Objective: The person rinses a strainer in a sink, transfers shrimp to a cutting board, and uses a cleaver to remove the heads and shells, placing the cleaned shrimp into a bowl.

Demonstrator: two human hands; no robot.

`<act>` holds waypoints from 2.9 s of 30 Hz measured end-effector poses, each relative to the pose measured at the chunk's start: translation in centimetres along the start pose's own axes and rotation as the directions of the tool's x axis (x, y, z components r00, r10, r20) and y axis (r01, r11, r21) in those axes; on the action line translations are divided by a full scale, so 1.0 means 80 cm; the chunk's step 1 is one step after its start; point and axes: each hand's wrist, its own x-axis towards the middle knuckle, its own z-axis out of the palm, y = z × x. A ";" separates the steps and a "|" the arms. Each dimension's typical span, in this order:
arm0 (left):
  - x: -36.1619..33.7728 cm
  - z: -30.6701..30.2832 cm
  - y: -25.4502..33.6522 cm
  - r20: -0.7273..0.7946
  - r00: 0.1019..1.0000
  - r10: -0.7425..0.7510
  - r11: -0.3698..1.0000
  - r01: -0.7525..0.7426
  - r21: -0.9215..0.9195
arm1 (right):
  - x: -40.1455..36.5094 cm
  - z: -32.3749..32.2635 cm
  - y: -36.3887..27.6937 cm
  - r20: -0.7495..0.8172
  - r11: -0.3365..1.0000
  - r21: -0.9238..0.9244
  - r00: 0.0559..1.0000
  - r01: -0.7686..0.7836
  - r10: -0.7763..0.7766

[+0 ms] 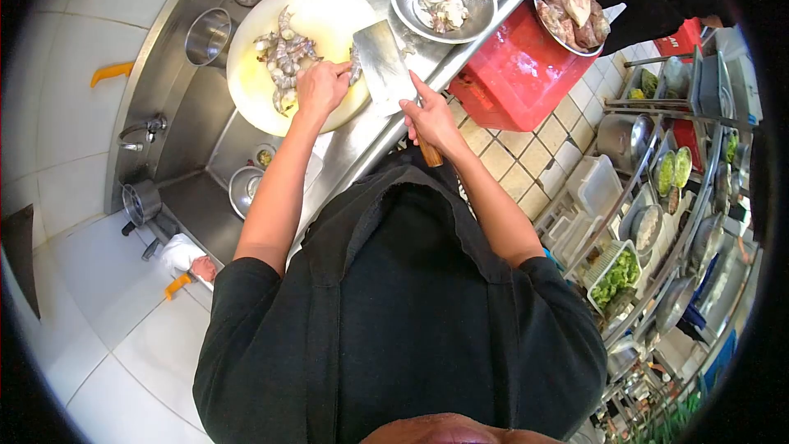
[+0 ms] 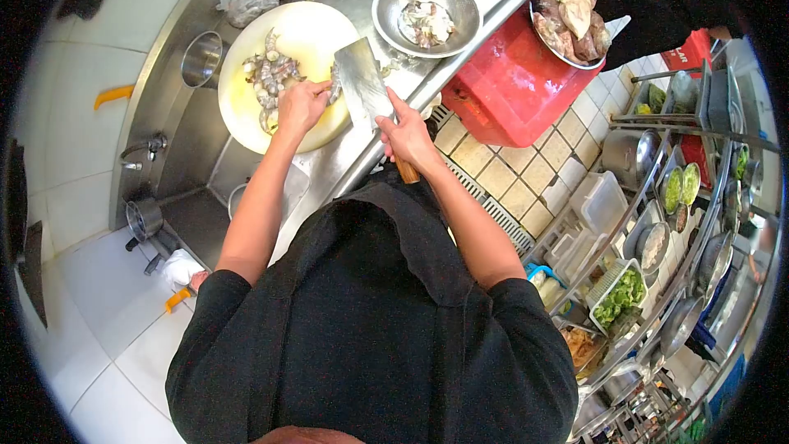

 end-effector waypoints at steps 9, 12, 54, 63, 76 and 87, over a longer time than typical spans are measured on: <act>-0.002 -0.007 0.010 0.016 0.998 -0.054 0.999 0.054 -0.007 | -0.044 -0.012 0.014 0.066 0.999 0.010 0.997 -0.051 0.050; 0.000 -0.001 0.005 0.000 0.997 -0.076 0.993 0.076 -0.086 | -0.045 -0.011 0.007 0.070 0.999 -0.017 0.996 -0.050 0.051; -0.019 0.024 -0.018 0.064 0.964 -0.260 0.793 0.251 -0.555 | -0.113 -0.037 -0.002 0.086 0.969 -0.231 0.990 -0.090 0.112; 0.001 0.000 0.009 0.117 0.954 -0.275 0.897 0.299 -0.326 | -0.104 -0.029 0.006 0.034 0.977 -0.204 0.997 -0.063 0.071; -0.006 -0.009 0.006 0.177 0.919 -0.352 0.494 0.343 -0.799 | -0.100 -0.030 0.019 -0.009 0.988 -0.135 0.997 -0.074 0.073; 0.047 -0.050 0.064 -0.071 0.995 -0.067 0.814 0.014 -0.581 | -0.091 -0.036 0.031 0.002 0.990 -0.132 0.999 -0.048 0.049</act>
